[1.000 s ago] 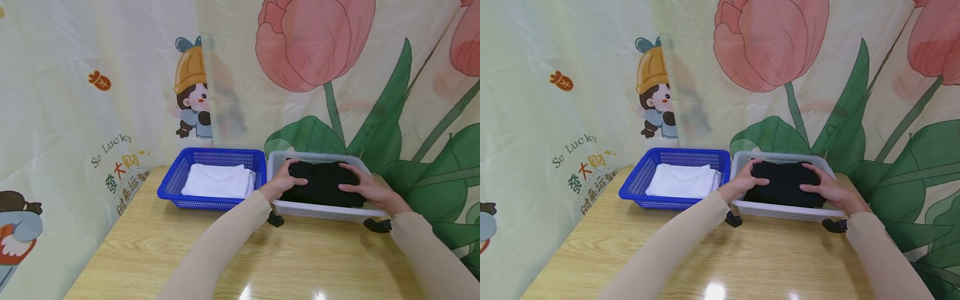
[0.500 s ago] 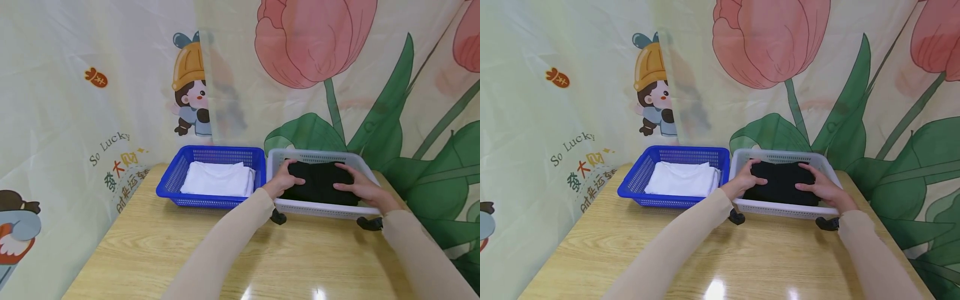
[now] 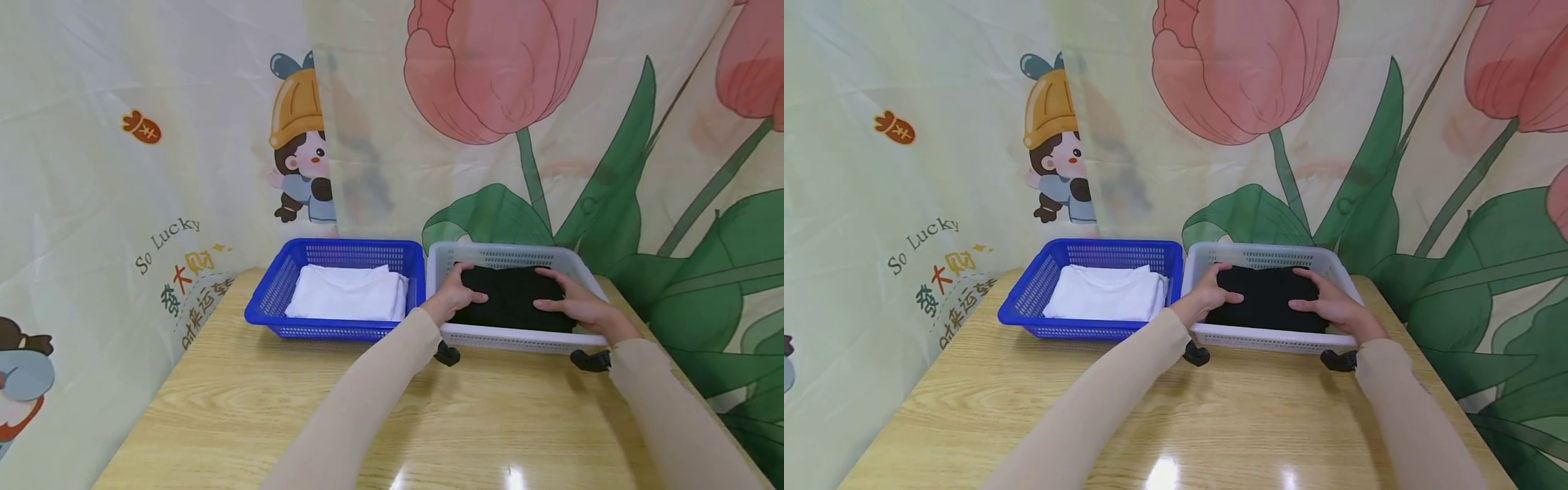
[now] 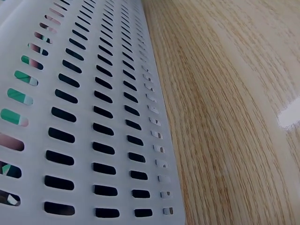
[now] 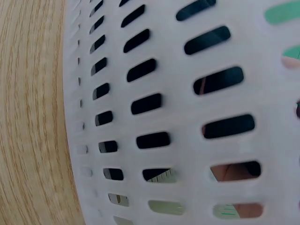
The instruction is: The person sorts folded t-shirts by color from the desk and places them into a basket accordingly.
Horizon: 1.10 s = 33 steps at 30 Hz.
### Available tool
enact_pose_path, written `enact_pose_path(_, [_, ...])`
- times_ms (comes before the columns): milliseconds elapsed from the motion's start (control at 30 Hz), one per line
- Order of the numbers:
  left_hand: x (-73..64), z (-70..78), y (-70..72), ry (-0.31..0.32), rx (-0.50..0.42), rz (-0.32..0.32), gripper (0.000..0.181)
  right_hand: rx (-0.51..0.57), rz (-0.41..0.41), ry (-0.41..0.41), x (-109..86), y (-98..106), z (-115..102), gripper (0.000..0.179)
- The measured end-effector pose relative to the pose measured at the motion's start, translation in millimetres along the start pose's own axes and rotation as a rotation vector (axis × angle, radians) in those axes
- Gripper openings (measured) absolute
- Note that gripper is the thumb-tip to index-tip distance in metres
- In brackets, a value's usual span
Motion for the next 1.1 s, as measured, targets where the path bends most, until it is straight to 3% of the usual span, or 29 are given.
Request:
enact_pose_path(267, [5.6,-8.0,0.1,0.043,0.010,-0.005,0.080,0.007,-0.005,-0.037,0.5,-3.9,7.3,0.096])
enact_pose_path(800, [-6.1,-4.6,1.6,0.048,0.021,0.026,0.077,-0.047,-0.016,-0.109,-1.7,-5.9,11.4,0.100])
enact_pose_path(1100, [-5.8,-5.4,0.0,0.060,0.041,0.007,0.081,-0.044,-0.028,-0.126,-1.2,-5.9,13.0,0.101])
Point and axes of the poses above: each hand's wrist, its own x-axis towards the middle knuckle, its own y-axis out of the back of the hand, z = x × y, the point moved 9 cm from there along x, towards the middle knuckle, and after that the axes turned 5 degrees about y, right-handed, at the moved point
